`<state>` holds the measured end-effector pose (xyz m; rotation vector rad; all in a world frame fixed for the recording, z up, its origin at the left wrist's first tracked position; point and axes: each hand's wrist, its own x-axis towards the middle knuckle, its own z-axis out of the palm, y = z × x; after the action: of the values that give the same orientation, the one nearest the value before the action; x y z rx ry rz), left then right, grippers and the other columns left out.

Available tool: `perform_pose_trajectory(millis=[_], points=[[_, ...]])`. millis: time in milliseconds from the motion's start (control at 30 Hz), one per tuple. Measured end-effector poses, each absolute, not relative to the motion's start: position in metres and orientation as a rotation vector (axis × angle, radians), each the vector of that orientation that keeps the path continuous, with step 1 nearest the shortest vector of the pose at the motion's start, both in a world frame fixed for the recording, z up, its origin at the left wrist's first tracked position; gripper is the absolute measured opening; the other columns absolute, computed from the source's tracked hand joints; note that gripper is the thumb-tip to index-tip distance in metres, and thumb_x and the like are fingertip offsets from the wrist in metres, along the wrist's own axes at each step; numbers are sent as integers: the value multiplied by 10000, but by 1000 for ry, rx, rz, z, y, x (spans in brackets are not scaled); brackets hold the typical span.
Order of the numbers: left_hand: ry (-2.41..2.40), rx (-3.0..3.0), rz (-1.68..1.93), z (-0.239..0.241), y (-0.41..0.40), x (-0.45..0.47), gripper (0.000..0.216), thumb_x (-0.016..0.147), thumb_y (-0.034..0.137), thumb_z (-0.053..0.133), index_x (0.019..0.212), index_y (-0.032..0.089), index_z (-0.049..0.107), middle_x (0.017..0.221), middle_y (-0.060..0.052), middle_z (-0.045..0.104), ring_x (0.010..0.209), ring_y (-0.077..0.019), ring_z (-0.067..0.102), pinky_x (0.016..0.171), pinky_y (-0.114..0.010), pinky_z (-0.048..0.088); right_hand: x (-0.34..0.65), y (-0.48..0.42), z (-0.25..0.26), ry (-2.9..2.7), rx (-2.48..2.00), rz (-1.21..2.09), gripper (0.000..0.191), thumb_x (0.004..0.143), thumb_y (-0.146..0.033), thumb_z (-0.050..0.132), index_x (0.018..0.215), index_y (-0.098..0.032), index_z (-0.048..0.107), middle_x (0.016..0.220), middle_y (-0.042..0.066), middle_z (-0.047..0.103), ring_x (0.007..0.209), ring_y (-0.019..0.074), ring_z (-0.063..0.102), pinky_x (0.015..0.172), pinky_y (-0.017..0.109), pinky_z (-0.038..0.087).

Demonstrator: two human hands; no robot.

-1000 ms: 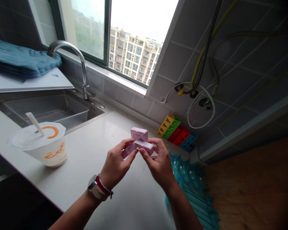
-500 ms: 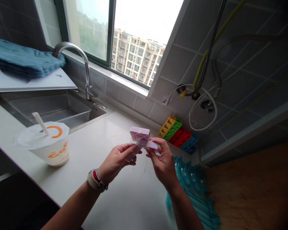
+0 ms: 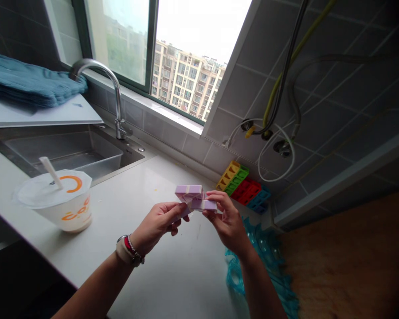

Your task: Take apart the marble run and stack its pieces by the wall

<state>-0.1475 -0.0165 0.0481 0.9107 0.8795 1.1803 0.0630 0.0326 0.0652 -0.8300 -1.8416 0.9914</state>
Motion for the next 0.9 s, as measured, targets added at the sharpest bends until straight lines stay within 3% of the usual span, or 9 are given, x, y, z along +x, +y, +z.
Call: perform_pose_trajectory(millis=[100, 267, 700, 900], points=[[844, 824, 1125, 49, -17, -150, 399, 857, 535, 727, 811, 139, 719, 711, -39, 624, 508, -74, 357, 463, -207, 317, 68, 33, 68, -1853, -781, 1089, 258, 896, -389, 729, 1118, -283, 652, 1386, 94, 542, 1126, 236, 634, 783, 316, 606], [863, 725, 1113, 46, -14, -156, 440, 819, 532, 775, 1029, 150, 713, 886, -100, 721, 519, -74, 464, 520, -226, 431, 67, 32, 68, -1831, -781, 1132, 254, 906, -380, 715, 1121, -279, 625, 1417, 97, 554, 1124, 235, 656, 818, 335, 599], [951, 799, 1119, 42, -12, -161, 603, 829, 577, 749, 1219, 159, 560, 846, -107, 740, 414, -25, 401, 425, -169, 401, 74, 33, 77, -1965, -783, 996, 230, 882, -318, 760, 1107, -301, 715, 1270, 62, 585, 1183, 233, 600, 880, 343, 576], [847, 941, 988, 47, -19, -163, 899, 827, 618, 729, 1521, 217, 323, 922, -134, 755, 370, -49, 473, 383, -180, 419, 80, 33, 82, -1937, -693, 1199, 253, 847, -328, 802, 1085, -286, 726, 1254, 64, 588, 1167, 237, 594, 880, 340, 566]])
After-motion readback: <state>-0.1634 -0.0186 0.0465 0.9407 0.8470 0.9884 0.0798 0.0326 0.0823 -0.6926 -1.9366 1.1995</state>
